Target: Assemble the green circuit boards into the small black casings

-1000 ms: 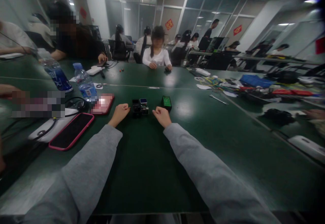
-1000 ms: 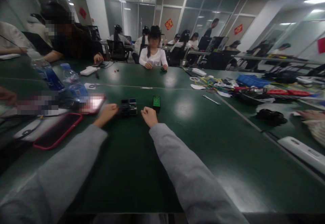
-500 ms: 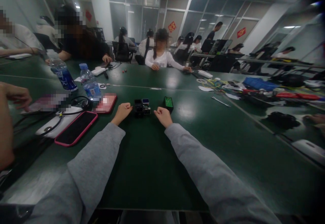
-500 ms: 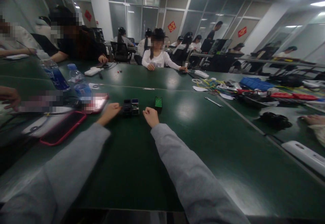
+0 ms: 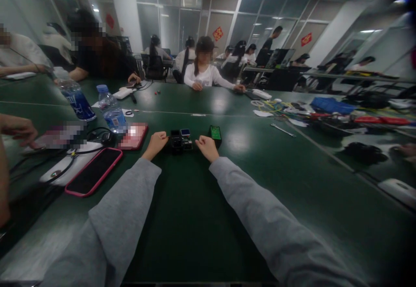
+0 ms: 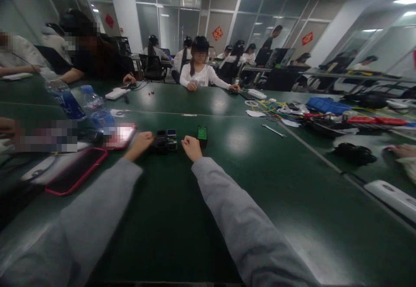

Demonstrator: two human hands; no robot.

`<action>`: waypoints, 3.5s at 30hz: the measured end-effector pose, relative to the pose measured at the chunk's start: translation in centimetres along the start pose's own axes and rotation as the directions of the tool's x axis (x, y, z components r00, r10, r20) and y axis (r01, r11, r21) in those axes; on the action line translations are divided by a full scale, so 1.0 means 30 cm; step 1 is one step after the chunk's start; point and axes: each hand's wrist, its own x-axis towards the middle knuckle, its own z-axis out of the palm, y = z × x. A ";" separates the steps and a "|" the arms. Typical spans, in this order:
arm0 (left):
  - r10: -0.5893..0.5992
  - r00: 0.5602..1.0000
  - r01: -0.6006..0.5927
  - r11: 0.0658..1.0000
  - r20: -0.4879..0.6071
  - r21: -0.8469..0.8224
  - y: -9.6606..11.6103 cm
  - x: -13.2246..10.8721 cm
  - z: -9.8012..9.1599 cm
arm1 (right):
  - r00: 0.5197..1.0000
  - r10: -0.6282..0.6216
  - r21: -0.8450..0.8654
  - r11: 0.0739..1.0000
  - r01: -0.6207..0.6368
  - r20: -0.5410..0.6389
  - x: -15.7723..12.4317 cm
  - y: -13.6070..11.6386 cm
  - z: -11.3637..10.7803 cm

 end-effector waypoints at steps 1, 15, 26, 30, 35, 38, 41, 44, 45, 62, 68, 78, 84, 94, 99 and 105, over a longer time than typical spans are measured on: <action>0.004 1.000 -0.004 1.000 0.002 0.004 -0.003 0.002 0.001 | 1.000 0.000 0.000 1.000 0.000 0.001 -0.001 0.000 -0.001; 0.023 1.000 -0.023 1.000 0.013 -0.017 -0.025 0.011 0.016 | 0.994 -0.040 -0.118 0.993 0.028 -0.105 -0.034 -0.039 -0.011; 0.046 0.999 -0.046 0.997 -0.003 -0.058 -0.029 0.009 0.020 | 0.939 -0.344 -0.394 0.863 0.317 0.000 -0.051 -0.076 0.003; 0.032 0.999 -0.031 0.997 0.003 -0.064 -0.015 0.003 0.014 | 0.927 -0.376 -0.373 0.862 0.345 -0.011 -0.051 -0.079 -0.001; 0.040 0.999 -0.039 0.998 0.010 -0.045 -0.011 0.002 0.011 | 0.920 -0.387 -0.305 0.886 0.350 -0.068 -0.052 -0.080 -0.009; 0.053 0.999 -0.053 0.997 0.004 -0.057 -0.017 0.005 0.012 | 0.926 -0.372 -0.291 0.894 0.341 -0.060 -0.052 -0.075 -0.010; 0.053 0.999 -0.052 0.997 0.013 -0.064 -0.024 0.007 0.014 | 0.932 -0.362 -0.291 0.896 0.336 -0.036 -0.053 -0.072 -0.010; 0.064 0.998 -0.064 0.997 0.007 -0.046 -0.032 0.011 0.016 | 0.938 -0.346 -0.294 0.899 0.325 -0.018 -0.055 -0.073 -0.012; 0.069 0.998 -0.069 0.997 0.006 -0.040 -0.035 0.013 0.017 | 0.942 -0.336 -0.294 0.901 0.319 -0.007 -0.056 -0.073 -0.013; 0.063 0.998 -0.063 0.998 0.013 -0.023 -0.020 0.006 0.013 | 0.970 -0.232 -0.301 0.922 0.243 0.073 -0.064 -0.079 -0.010; 0.048 0.999 -0.048 0.999 0.018 0.007 -0.009 0.002 0.005 | 0.934 -0.354 -0.341 0.885 0.316 -0.051 -0.063 -0.096 -0.017; 0.050 0.998 -0.050 0.999 0.025 0.010 -0.017 0.010 0.010 | 0.886 -0.397 -0.388 0.798 0.462 0.239 -0.083 -0.142 -0.011; 0.040 0.999 -0.041 0.999 0.036 0.005 -0.006 0.004 0.006 | 0.912 -0.346 -0.411 0.815 0.409 0.220 -0.078 -0.130 -0.009; 0.054 0.998 -0.055 0.998 0.017 0.011 0.000 -0.002 0.005 | 0.916 -0.353 -0.404 0.822 0.401 0.190 -0.076 -0.128 -0.012; 0.028 0.999 -0.027 1.000 0.035 -0.012 0.004 -0.006 0.002 | 0.929 -0.356 -0.429 0.828 0.362 0.097 -0.076 -0.125 -0.008; 0.032 0.999 -0.033 0.999 0.039 0.009 -0.003 -0.002 0.002 | 0.917 -0.298 -0.527 0.841 0.121 -0.265 -0.063 -0.096 -0.037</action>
